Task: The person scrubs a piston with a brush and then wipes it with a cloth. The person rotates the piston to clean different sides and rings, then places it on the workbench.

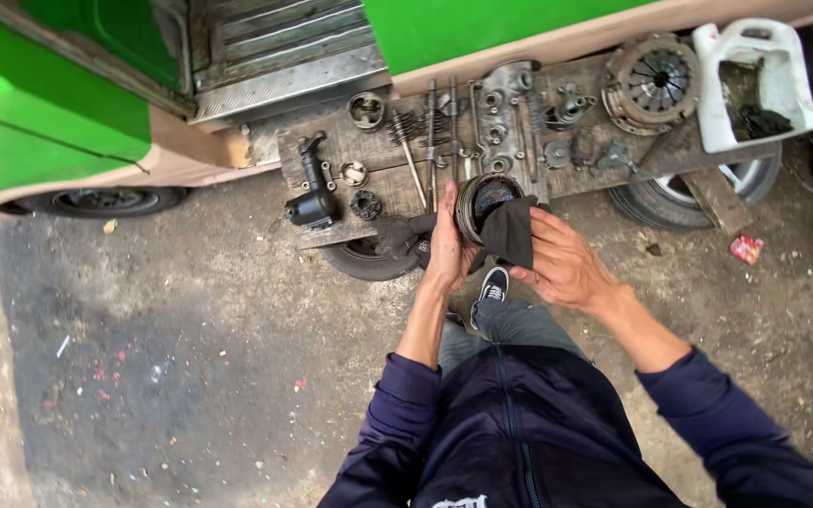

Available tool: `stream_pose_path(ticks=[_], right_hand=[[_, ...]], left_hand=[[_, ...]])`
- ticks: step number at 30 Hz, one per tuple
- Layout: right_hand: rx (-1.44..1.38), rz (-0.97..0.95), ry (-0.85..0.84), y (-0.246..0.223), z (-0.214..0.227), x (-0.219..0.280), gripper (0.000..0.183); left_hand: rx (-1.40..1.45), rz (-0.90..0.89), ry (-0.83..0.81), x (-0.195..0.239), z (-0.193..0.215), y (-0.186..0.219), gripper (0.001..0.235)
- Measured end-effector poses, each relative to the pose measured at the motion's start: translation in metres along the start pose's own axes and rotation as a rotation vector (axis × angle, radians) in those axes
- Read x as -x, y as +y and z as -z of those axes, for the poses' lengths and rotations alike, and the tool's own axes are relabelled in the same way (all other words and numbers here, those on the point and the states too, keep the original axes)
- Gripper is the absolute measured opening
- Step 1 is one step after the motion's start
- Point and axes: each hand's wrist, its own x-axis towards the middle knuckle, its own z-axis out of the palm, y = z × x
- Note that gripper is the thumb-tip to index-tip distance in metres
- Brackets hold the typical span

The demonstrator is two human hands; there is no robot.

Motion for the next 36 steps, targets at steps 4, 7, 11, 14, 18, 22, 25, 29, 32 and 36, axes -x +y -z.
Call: stream_pose_path(ticks=[4,7,11,14,18,22,25,29,32,36], right_hand=[[0.032,0.041,-0.089,0.017,0.044,0.009,0.040],[0.053,0.026,-0.075,0.025,0.060,0.012,0.040],[0.061,-0.075,0.006,0.033,0.063,0.021,0.042],[0.037,-0.130,0.045,0.043,0.062,0.028,0.040],[-0.001,-0.175,0.115,0.049,0.069,0.029,0.039],[0.012,-0.214,0.169,0.053,0.074,0.027,0.042],[-0.007,-0.238,0.203,0.050,0.082,0.020,0.046],[0.023,-0.307,0.196,0.045,0.089,0.010,0.041],[0.059,-0.367,0.224,0.045,0.085,0.008,0.040],[-0.127,-0.467,0.327,0.058,0.073,0.009,0.049]], left_hand=[[-0.299,0.150,0.026,-0.018,-0.031,0.009,0.076],[-0.364,0.186,0.021,-0.029,-0.055,0.008,0.078],[-0.382,0.170,0.003,-0.049,-0.072,0.003,0.078],[-0.482,0.107,0.023,-0.064,-0.076,-0.005,0.076],[-0.573,0.072,0.069,-0.078,-0.084,-0.012,0.074],[-0.500,0.009,0.028,-0.086,-0.088,-0.020,0.073],[-0.484,-0.022,0.044,-0.088,-0.094,-0.022,0.073],[-0.472,-0.107,0.014,-0.090,-0.098,-0.023,0.075],[-0.655,-0.199,0.097,-0.086,-0.095,-0.030,0.074],[-0.593,-0.304,0.074,-0.081,-0.094,-0.044,0.070]])
